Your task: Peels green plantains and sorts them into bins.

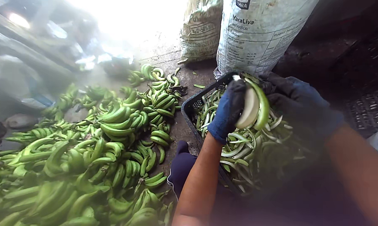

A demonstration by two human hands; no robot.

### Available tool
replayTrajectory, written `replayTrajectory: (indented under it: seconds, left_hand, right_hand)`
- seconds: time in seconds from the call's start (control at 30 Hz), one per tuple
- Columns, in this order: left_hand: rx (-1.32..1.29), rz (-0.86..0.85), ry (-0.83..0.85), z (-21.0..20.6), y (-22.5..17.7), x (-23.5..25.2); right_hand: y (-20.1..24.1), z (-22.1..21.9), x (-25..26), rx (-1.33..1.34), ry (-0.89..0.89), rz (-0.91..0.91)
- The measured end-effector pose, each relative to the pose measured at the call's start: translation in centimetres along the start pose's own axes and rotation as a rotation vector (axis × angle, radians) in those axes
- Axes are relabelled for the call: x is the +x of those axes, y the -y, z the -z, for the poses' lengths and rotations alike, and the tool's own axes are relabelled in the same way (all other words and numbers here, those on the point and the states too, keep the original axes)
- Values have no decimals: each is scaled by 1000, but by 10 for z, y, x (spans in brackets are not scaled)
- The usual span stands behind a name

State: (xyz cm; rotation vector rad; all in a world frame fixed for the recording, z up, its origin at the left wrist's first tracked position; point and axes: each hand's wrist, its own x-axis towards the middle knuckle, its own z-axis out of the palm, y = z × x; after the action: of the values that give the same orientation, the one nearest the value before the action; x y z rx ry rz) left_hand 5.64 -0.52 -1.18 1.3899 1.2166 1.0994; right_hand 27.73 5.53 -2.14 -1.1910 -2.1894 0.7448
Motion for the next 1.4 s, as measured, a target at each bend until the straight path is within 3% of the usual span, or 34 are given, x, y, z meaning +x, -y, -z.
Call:
replayTrajectory:
  seconds: [0.07,0.13,0.23,0.33,0.4,0.47,0.6,0.73,0.83,0.97,1.07,1.13,1.2,1.3,1.4]
  left_hand:
    - [60,109,268,-7,0,4]
    - [-47,231,346,-15,6,8]
    - [-209,235,24,-14,22,20]
    - [-702,119,-188,-7,29,30]
    - [-989,114,-251,-4,21,28]
    - [-1093,13,-289,0,23,28]
    - [-1224,-56,-254,2,25,29]
    - [-1057,-66,-283,-3,14,27]
    - [-626,-119,-300,-8,7,15]
    - [-13,38,-299,-7,13,-1]
    - [460,-12,-159,-9,13,2]
    - [437,60,-41,-13,13,4]
    - [155,216,-1,-16,18,5]
    - [-242,314,-63,-7,31,19]
    - [-383,219,-139,2,30,19]
  right_hand:
    - [-19,1,5,189,53,-85]
    - [-26,-4,7,310,88,-166]
    - [-12,-18,2,135,64,-10]
    - [-3,-36,-8,-143,3,229]
    - [-5,-43,-12,-198,-89,383]
    - [-7,-44,-10,-218,-184,507]
    - [-2,-39,-5,-277,-246,512]
    - [6,-29,-6,-311,-138,350]
    - [9,-26,-1,-264,-27,176]
    - [-4,-30,1,-229,-4,148]
    - [-5,-33,3,-90,93,-71]
    - [-14,-36,5,127,130,-316]
    - [-21,-32,4,210,145,-398]
    - [-13,-27,-3,138,105,-201]
    - [-3,-23,-11,-77,115,143]
